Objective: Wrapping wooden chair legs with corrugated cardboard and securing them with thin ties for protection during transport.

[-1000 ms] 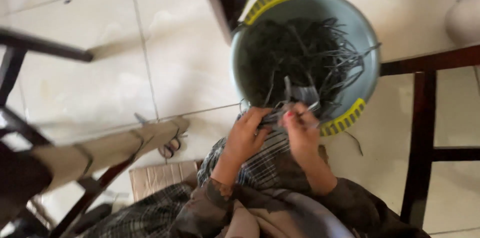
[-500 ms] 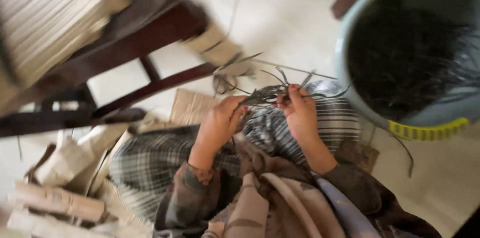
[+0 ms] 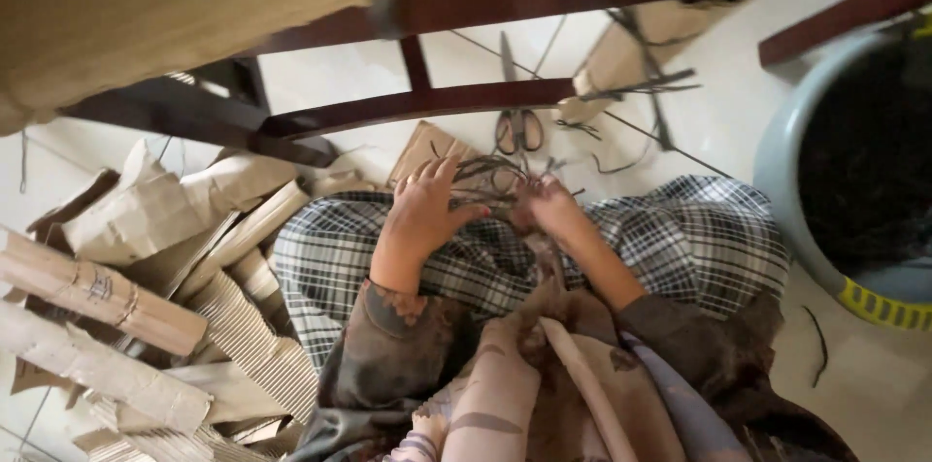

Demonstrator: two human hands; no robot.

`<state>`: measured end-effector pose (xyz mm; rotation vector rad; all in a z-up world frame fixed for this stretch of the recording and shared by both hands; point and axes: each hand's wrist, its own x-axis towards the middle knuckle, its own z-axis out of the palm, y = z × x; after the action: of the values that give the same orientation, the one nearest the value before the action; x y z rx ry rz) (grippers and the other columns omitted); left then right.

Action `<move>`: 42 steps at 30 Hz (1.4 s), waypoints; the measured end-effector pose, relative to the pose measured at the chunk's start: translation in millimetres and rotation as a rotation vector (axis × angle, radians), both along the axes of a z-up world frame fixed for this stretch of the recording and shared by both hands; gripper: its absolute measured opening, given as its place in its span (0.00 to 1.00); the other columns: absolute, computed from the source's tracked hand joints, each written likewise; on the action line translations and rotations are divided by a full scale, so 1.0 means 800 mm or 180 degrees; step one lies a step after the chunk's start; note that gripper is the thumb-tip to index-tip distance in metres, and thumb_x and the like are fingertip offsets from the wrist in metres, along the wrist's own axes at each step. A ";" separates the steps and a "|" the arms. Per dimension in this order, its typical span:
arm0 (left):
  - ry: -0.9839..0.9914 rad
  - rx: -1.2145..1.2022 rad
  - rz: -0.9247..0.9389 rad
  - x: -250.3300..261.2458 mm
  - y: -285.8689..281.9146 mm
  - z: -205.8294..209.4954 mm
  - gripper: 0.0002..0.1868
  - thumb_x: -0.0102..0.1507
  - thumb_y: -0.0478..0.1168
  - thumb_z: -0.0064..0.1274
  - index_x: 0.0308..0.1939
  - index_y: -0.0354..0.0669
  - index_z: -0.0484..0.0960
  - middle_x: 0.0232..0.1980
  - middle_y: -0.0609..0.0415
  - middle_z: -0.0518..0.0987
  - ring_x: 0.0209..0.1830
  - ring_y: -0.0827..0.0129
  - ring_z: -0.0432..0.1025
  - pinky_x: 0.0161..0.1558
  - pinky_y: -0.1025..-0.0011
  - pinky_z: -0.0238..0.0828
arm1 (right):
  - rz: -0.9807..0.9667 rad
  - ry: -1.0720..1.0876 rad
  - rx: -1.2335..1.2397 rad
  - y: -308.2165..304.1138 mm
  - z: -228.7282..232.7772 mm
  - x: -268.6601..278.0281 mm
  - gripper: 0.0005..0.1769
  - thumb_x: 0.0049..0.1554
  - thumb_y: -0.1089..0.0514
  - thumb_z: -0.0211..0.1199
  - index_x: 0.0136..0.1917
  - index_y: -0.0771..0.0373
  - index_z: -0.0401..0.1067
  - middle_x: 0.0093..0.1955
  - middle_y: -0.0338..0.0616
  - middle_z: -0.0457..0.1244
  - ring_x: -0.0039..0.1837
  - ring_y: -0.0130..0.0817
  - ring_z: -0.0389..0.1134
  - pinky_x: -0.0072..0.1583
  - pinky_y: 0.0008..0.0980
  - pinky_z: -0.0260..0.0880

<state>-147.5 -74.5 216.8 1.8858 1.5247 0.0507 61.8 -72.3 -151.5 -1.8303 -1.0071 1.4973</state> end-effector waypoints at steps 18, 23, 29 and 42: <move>-0.1968 0.3426 0.3891 -0.168 0.040 -0.101 0.38 0.71 0.40 0.61 0.77 0.43 0.52 0.75 0.40 0.58 0.77 0.53 0.55 0.73 0.51 0.50 | 0.0870 -0.2541 0.3604 0.076 0.329 -0.113 0.37 0.51 0.57 0.75 0.72 0.56 0.67 0.75 0.47 0.59 0.79 0.47 0.54 0.77 0.55 0.29; -0.2038 0.3484 0.3805 -0.183 0.064 -0.128 0.29 0.73 0.40 0.53 0.73 0.33 0.61 0.69 0.32 0.68 0.72 0.46 0.63 0.72 0.49 0.55 | 0.0814 -0.2998 0.3701 0.102 0.310 -0.112 0.35 0.51 0.48 0.79 0.68 0.54 0.70 0.65 0.39 0.64 0.71 0.43 0.60 0.74 0.55 0.34; -0.1997 0.3776 0.3689 -0.195 0.079 -0.118 0.30 0.68 0.39 0.59 0.72 0.34 0.66 0.64 0.35 0.74 0.67 0.45 0.69 0.69 0.49 0.61 | 0.0759 -0.2814 0.3481 0.097 0.323 -0.110 0.29 0.53 0.45 0.78 0.62 0.53 0.72 0.57 0.34 0.62 0.67 0.38 0.61 0.72 0.50 0.34; -0.2283 0.4076 0.2931 -0.190 0.078 -0.144 0.35 0.63 0.28 0.61 0.71 0.30 0.62 0.59 0.36 0.71 0.59 0.43 0.71 0.63 0.49 0.64 | 0.0810 -0.2839 0.3492 0.093 0.330 -0.072 0.30 0.48 0.47 0.78 0.60 0.54 0.72 0.57 0.40 0.60 0.66 0.46 0.59 0.68 0.58 0.47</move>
<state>-299.6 -11.8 101.7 1.3375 1.7482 2.2563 4.2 2.1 112.6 -1.4531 -1.9780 -0.0375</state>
